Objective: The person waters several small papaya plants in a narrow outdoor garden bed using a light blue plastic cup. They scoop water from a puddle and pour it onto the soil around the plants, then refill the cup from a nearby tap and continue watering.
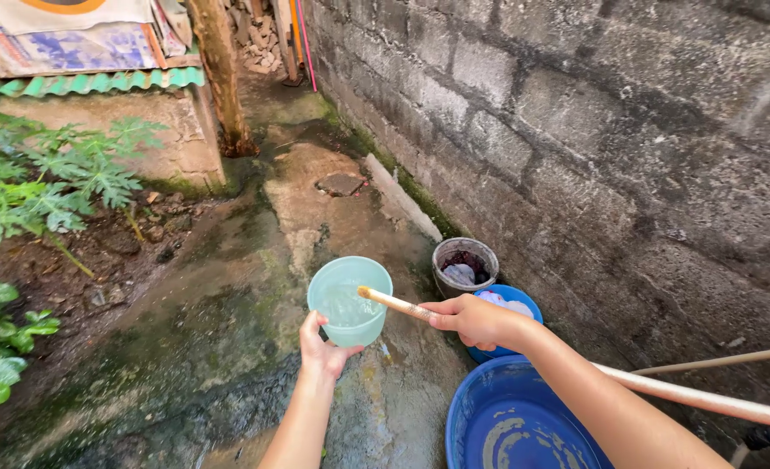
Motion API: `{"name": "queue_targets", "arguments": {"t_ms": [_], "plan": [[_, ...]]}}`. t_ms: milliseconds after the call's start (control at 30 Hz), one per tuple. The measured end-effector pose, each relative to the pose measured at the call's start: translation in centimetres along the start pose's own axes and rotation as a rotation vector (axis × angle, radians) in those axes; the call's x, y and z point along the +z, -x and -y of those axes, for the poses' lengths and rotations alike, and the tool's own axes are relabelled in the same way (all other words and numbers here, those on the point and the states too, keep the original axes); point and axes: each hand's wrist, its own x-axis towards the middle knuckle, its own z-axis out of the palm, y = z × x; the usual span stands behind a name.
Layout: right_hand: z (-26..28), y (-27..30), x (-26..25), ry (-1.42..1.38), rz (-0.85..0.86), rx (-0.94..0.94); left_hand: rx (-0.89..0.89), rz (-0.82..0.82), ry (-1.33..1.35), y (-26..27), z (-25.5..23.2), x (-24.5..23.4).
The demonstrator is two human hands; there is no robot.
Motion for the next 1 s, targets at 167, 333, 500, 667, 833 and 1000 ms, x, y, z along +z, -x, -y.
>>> {"name": "queue_targets", "arguments": {"t_ms": [167, 333, 500, 667, 833, 1000], "plan": [[-1.6, 0.1, -2.3, -0.026, -0.046, 0.009, -0.018, 0.027, -0.026, -0.6, 1.7, 3.3], [-2.7, 1.8, -4.7, -0.047, -0.093, 0.032, -0.008, 0.056, -0.076, -0.4, 4.4, 6.4], [-5.5, 1.6, -7.3, -0.123, -0.124, 0.040, -0.023, 0.056, -0.084, -1.3, 7.5, 8.4], [-7.7, 2.4, -9.5, -0.147, -0.168, 0.053, -0.033, 0.057, -0.120, -1.3, 10.3, 11.2], [-7.2, 5.6, -11.3, -0.178, -0.209, 0.090, -0.085, 0.087, -0.150, -1.2, 13.5, 13.4], [-12.4, 4.4, -13.9, -0.217, -0.225, 0.120, -0.149, 0.097, -0.174, -2.3, 16.6, 14.6]]}}
